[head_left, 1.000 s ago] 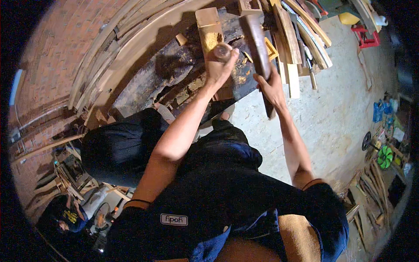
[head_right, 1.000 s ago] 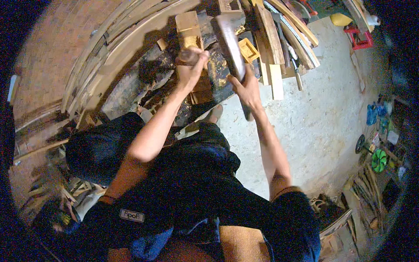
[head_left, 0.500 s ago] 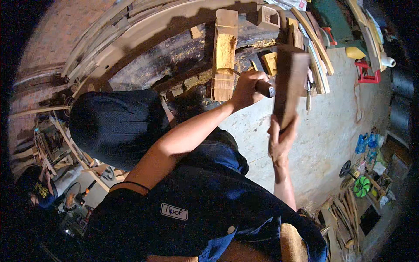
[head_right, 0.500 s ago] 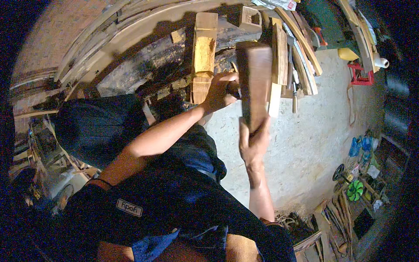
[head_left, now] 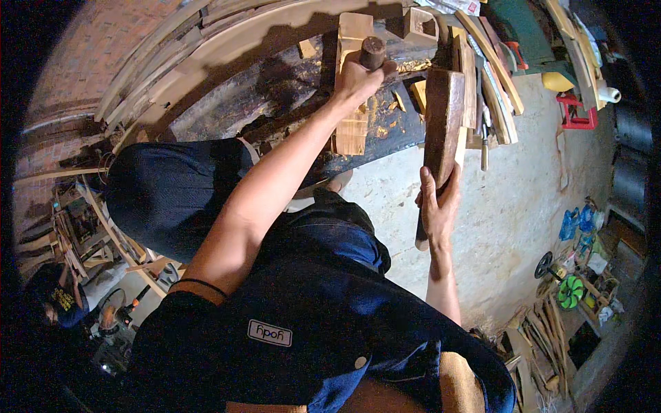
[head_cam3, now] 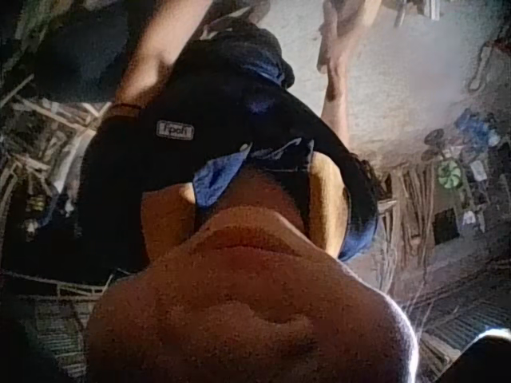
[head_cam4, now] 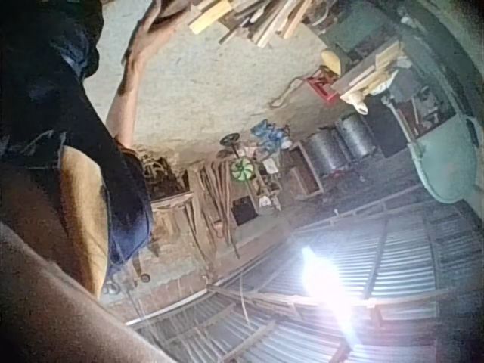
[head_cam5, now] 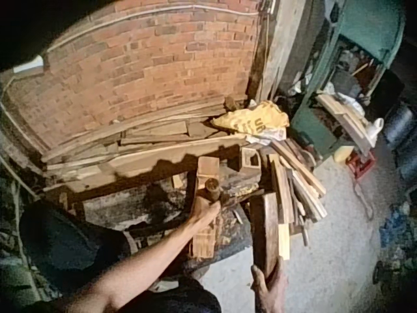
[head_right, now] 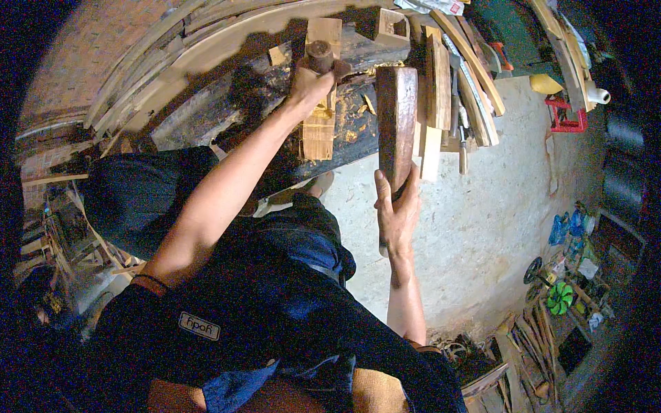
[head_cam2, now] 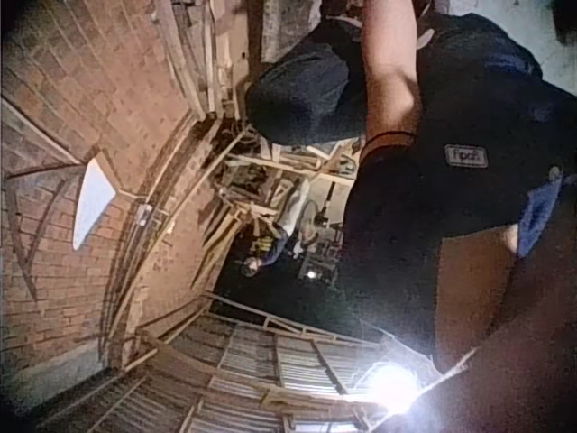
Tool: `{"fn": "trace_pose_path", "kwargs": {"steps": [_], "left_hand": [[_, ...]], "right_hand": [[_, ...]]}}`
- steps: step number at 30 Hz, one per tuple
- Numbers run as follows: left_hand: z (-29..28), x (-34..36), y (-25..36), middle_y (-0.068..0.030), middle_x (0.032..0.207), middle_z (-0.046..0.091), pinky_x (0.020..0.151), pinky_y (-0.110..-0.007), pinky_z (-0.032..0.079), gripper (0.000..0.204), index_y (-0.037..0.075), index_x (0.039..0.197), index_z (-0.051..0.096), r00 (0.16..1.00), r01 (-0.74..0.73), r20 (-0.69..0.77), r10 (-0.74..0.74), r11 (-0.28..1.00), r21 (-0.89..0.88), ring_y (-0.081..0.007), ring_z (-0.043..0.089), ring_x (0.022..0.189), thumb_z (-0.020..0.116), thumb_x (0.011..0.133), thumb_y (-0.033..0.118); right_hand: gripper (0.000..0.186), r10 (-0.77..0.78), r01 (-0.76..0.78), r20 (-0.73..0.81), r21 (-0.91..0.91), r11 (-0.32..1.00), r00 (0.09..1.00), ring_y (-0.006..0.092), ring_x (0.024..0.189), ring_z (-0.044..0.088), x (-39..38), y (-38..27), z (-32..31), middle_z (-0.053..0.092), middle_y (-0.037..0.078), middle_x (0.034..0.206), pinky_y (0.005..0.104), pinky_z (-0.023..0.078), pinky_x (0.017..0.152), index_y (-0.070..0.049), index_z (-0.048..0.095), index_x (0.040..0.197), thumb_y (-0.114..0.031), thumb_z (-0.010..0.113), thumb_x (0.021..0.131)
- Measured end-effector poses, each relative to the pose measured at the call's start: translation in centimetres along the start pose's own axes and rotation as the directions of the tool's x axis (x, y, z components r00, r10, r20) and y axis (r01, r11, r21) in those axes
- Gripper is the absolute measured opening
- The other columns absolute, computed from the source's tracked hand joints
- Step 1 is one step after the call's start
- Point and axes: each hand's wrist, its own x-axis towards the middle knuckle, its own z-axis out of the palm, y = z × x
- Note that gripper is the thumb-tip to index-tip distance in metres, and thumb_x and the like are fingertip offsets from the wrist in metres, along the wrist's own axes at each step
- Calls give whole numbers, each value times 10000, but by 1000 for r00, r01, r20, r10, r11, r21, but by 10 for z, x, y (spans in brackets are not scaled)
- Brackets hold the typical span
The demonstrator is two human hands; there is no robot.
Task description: Using a chisel and wooden mallet to carve out a mortise in a block of wood.
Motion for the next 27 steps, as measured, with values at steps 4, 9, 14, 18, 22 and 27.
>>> {"fn": "trace_pose_path", "kwargs": {"steps": [4,9,14,18,22,27], "left_hand": [[6,-5,-5,-55,726,676,628,-337,506,217,50,825,658,986,-164,-38,161,982,-94,-167,607,639,730,851,253],[17,-22,22,-34,674,645,609,-309,497,183,63,773,643,975,55,214,-57,998,18,-156,609,634,701,841,223],[43,-43,7,-104,712,664,601,-327,493,121,70,893,669,913,-388,83,400,912,-130,-175,647,656,695,784,114],[42,-51,2,-100,632,618,557,-346,459,80,60,812,624,939,-298,184,291,955,9,-189,596,561,678,781,112],[43,-64,2,-108,705,640,586,-368,463,142,47,788,595,919,-338,194,343,939,-61,-226,624,640,700,755,137],[49,-43,-14,-136,711,646,607,-401,490,147,49,802,636,894,-441,185,408,874,202,-277,638,655,725,722,135]], "right_hand": [[507,-35,35,-1,9,999,999,132,537,551,0,-7,8,580,72,729,287,454,488,-11,452,1295,-313,664,947],[363,-121,136,-105,156,978,987,100,560,514,-4,-30,5,531,19,720,250,418,486,-34,440,1247,-197,620,977],[435,-261,257,-51,-74,964,964,174,646,595,8,-24,5,602,146,779,332,499,584,-9,426,1253,-179,656,925],[463,-245,235,-15,-224,946,970,330,655,622,13,-33,3,600,255,735,422,499,621,-19,427,1255,-206,668,908],[448,-197,184,-92,-137,973,976,335,648,616,3,-15,6,619,219,739,404,504,643,-26,455,1240,-224,681,907],[457,-164,156,-53,-125,980,985,249,635,611,7,-17,3,628,167,731,370,498,619,-22,463,1249,-265,674,924]]}}
